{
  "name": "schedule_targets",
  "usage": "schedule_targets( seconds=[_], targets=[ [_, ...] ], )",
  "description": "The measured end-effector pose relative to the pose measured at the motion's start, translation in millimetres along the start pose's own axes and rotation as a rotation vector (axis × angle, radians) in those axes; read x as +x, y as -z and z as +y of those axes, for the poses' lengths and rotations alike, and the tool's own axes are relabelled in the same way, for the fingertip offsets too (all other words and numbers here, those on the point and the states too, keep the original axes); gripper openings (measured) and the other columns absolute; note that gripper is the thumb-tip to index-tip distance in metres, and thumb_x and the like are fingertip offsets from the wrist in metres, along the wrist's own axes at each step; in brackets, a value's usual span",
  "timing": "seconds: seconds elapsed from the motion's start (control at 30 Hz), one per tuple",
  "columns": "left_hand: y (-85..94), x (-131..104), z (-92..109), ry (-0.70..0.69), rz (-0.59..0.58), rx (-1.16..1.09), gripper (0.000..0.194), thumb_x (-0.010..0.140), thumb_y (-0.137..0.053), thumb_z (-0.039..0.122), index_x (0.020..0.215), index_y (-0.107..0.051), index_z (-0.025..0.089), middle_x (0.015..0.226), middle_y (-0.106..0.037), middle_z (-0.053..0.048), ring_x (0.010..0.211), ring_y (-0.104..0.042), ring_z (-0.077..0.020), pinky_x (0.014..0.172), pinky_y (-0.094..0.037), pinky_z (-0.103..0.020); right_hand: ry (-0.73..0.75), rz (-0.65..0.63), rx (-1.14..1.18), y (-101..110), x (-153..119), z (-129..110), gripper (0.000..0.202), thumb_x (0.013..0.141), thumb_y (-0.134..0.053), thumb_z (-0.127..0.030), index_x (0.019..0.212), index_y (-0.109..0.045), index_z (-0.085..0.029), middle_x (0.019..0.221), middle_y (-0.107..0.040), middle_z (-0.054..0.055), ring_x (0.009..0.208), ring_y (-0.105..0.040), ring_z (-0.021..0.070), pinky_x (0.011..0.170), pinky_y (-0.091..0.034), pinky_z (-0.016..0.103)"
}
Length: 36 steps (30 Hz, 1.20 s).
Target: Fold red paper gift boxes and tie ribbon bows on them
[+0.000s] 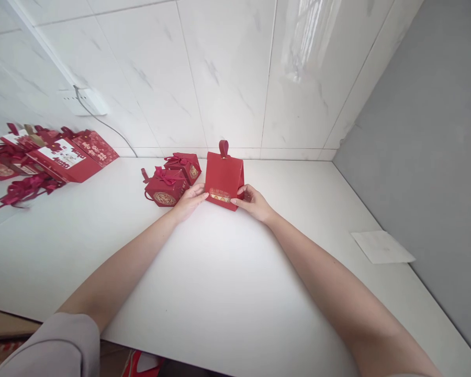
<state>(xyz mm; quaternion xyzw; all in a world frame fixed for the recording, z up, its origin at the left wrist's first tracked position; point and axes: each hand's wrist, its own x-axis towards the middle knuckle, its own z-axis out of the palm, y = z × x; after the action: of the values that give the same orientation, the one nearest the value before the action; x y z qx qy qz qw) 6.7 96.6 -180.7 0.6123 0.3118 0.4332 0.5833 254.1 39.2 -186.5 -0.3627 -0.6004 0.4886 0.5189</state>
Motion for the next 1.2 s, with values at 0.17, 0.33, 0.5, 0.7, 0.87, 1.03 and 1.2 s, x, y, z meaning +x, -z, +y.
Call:
schedule_targets(
  seconds=[0.17,0.33,0.5,0.7,0.87,1.03,1.2],
  targets=[
    [-4.2,-1,2,-0.008,-0.018,0.051,0.048,0.072,-0.080,0.033,0.115,-0.067,0.015,0.126,-0.067,-0.012,0.124,-0.057,-0.0289,0.111,-0.036,-0.044,0.045,0.027,-0.153,-3,-4,4,0.041,0.070,-0.081,-0.047,0.090,-0.051,-0.026,0.101,-0.064,0.002,0.094,-0.060,0.0226,0.088,-0.049,0.041],
    [-8.3,-3,3,-0.010,-0.031,0.083,0.051,0.073,-0.080,0.035,0.118,-0.066,0.015,0.130,-0.065,-0.013,0.126,-0.055,-0.0304,0.112,-0.036,-0.046,0.061,0.021,-0.280,0,-6,8,0.044,0.065,-0.085,-0.044,0.090,-0.053,-0.025,0.095,-0.063,0.001,0.089,-0.058,0.0241,0.086,-0.048,0.042],
    [-10.9,-6,5,0.009,-0.053,0.089,0.054,0.075,-0.079,0.036,0.122,-0.064,0.015,0.132,-0.063,-0.014,0.127,-0.054,-0.0334,0.110,-0.038,-0.049,0.030,-0.014,-0.271,6,-4,7,0.042,0.067,-0.083,-0.044,0.093,-0.057,-0.025,0.097,-0.065,0.002,0.091,-0.061,0.0249,0.089,-0.049,0.044],
    [-13.5,-10,5,-0.028,0.016,0.059,0.060,0.075,-0.078,0.039,0.128,-0.056,0.023,0.144,-0.053,-0.010,0.137,-0.044,-0.0317,0.110,-0.038,-0.044,-0.032,-0.147,-0.143,8,-7,-6,0.033,0.072,-0.078,-0.047,0.090,-0.061,-0.024,0.103,-0.069,0.003,0.096,-0.064,0.0253,0.091,-0.050,0.043],
    [-16.8,-13,4,0.016,0.066,0.090,0.052,0.073,-0.077,0.048,0.111,-0.061,0.017,0.124,-0.065,-0.013,0.124,-0.056,-0.0330,0.105,-0.041,-0.047,-0.060,-0.120,-0.058,6,-9,-5,0.033,0.080,-0.068,-0.056,0.081,-0.062,-0.024,0.099,-0.071,0.003,0.100,-0.064,0.0259,0.097,-0.048,0.043],
    [-25.9,-34,7,0.043,0.128,0.172,0.062,0.059,-0.087,0.041,0.106,-0.057,0.014,0.115,-0.066,-0.016,0.111,-0.062,-0.0315,0.100,-0.044,-0.051,-0.077,-0.001,0.003,13,-6,9,0.037,0.084,-0.060,-0.061,0.085,-0.066,-0.025,0.100,-0.072,0.002,0.101,-0.065,0.0248,0.099,-0.047,0.042],
    [-42.9,-80,52,0.032,0.171,0.302,0.067,0.047,-0.093,0.028,0.104,-0.060,0.016,0.114,-0.064,-0.015,0.110,-0.060,-0.0338,0.096,-0.048,-0.050,-0.123,0.093,0.091,23,0,21,0.041,0.084,-0.058,-0.064,0.088,-0.069,-0.025,0.100,-0.073,0.006,0.097,-0.068,0.0258,0.095,-0.051,0.045]
  ],
)
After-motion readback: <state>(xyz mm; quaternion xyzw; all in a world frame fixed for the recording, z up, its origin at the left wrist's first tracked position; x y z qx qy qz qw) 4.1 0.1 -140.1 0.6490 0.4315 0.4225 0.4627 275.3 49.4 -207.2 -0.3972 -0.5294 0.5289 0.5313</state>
